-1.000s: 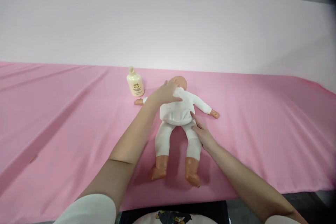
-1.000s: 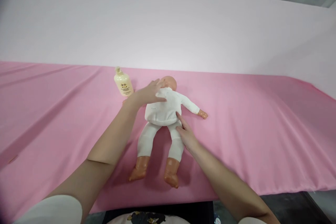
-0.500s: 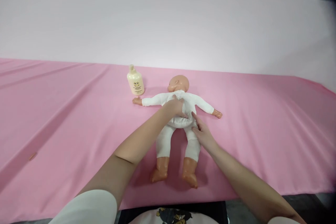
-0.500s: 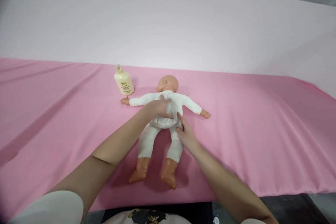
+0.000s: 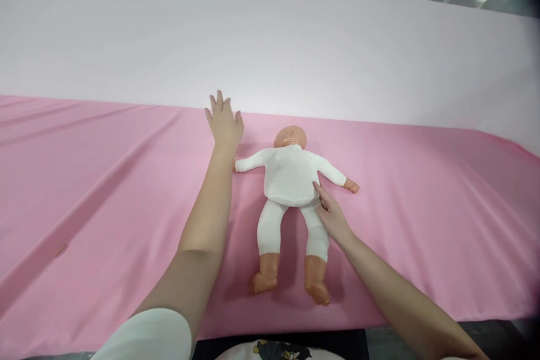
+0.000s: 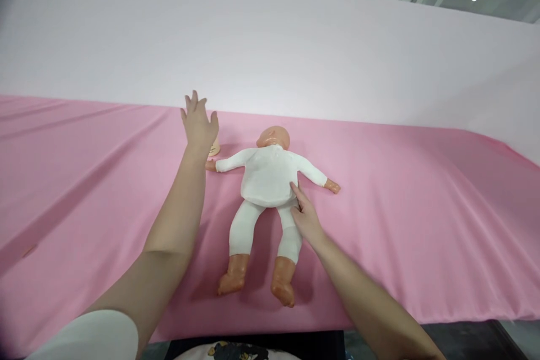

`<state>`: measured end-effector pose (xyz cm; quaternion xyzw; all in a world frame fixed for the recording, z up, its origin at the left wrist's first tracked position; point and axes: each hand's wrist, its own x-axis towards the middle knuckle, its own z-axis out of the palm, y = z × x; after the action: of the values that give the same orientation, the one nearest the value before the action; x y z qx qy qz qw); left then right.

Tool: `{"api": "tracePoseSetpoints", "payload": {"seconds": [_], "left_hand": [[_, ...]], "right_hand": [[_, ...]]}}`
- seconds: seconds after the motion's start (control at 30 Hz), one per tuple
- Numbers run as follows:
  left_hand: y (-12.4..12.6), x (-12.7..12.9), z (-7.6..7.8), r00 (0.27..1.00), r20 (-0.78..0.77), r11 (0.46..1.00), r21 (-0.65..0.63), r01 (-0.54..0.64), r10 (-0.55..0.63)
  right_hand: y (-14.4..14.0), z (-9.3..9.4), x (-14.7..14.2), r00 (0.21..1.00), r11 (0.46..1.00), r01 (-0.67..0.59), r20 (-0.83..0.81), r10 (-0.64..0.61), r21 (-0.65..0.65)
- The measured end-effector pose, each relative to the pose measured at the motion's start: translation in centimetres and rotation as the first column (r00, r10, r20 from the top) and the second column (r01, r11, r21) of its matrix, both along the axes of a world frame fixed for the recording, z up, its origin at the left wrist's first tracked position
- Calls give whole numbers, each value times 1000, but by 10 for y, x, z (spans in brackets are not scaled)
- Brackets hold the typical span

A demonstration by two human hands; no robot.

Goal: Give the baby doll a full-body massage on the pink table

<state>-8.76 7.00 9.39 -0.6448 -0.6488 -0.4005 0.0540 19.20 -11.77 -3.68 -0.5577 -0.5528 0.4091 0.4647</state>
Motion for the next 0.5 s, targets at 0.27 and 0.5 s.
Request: {"api": "tracePoseSetpoints", "payload": {"seconds": [0.27,0.5], "left_hand": [[6,1,-1,1000,26,990,-140,20,-16],[-44,115,-10,627,392,717,137,684,-673]], "right_hand": [[-1,-2,2,997,995,-31,76,23,93],[5,43,-24,992,927,-111,97,81,358]]}}
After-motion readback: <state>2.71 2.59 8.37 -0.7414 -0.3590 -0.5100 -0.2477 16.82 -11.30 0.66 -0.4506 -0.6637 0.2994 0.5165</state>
